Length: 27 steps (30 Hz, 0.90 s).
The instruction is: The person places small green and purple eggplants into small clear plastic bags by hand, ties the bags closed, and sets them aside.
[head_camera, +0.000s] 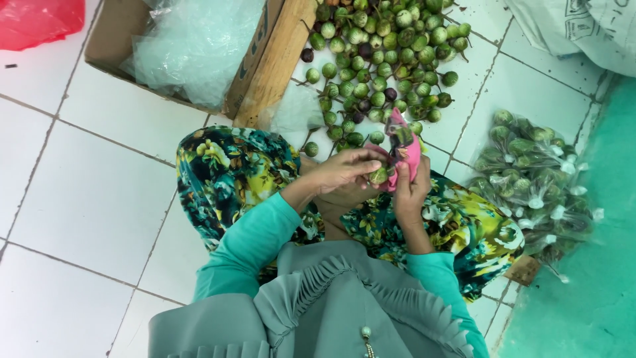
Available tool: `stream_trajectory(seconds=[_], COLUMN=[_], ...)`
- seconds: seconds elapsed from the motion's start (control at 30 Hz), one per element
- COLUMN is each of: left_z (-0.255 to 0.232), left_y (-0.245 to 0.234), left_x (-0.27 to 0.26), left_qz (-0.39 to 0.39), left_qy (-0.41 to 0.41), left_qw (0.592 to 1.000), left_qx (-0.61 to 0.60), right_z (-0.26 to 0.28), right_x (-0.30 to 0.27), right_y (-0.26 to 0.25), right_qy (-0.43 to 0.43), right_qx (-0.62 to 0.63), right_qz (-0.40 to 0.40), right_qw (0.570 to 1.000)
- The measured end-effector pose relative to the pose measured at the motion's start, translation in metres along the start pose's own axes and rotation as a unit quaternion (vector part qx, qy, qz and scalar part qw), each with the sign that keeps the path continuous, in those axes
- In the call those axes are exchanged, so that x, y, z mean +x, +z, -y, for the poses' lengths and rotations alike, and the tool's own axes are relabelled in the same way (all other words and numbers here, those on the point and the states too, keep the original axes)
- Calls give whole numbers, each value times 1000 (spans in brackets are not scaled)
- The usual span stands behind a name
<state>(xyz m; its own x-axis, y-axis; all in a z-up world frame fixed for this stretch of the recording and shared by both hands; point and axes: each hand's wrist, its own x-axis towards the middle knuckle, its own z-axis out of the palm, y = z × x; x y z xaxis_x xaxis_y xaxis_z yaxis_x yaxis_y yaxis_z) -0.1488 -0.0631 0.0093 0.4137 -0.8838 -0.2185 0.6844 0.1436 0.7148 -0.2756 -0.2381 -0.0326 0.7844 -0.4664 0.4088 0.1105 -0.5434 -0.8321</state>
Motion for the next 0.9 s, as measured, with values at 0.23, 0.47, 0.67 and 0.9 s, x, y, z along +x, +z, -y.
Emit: stream_trajectory(seconds=[0.23,0.47,0.67,0.9], left_z=[-111,-121,-104,-90], left_y=[-42,-113,-120,-119], left_x=[-67,-102,-94,-88], left_qz=[-109,-272,-265,-265], left_qy=[92,144,126,136], left_qw=[967,859,878,895], left_qx=[213,409,379,333], right_z=[45,47,105,88], right_x=[-28,-8,56,81], right_y=[25,64,114,185], right_qy=[103,36,79,99], right_qx=[-21,-293,-14,142], right_qz=[291,467,318,191], right_qw=[951,833,945,966])
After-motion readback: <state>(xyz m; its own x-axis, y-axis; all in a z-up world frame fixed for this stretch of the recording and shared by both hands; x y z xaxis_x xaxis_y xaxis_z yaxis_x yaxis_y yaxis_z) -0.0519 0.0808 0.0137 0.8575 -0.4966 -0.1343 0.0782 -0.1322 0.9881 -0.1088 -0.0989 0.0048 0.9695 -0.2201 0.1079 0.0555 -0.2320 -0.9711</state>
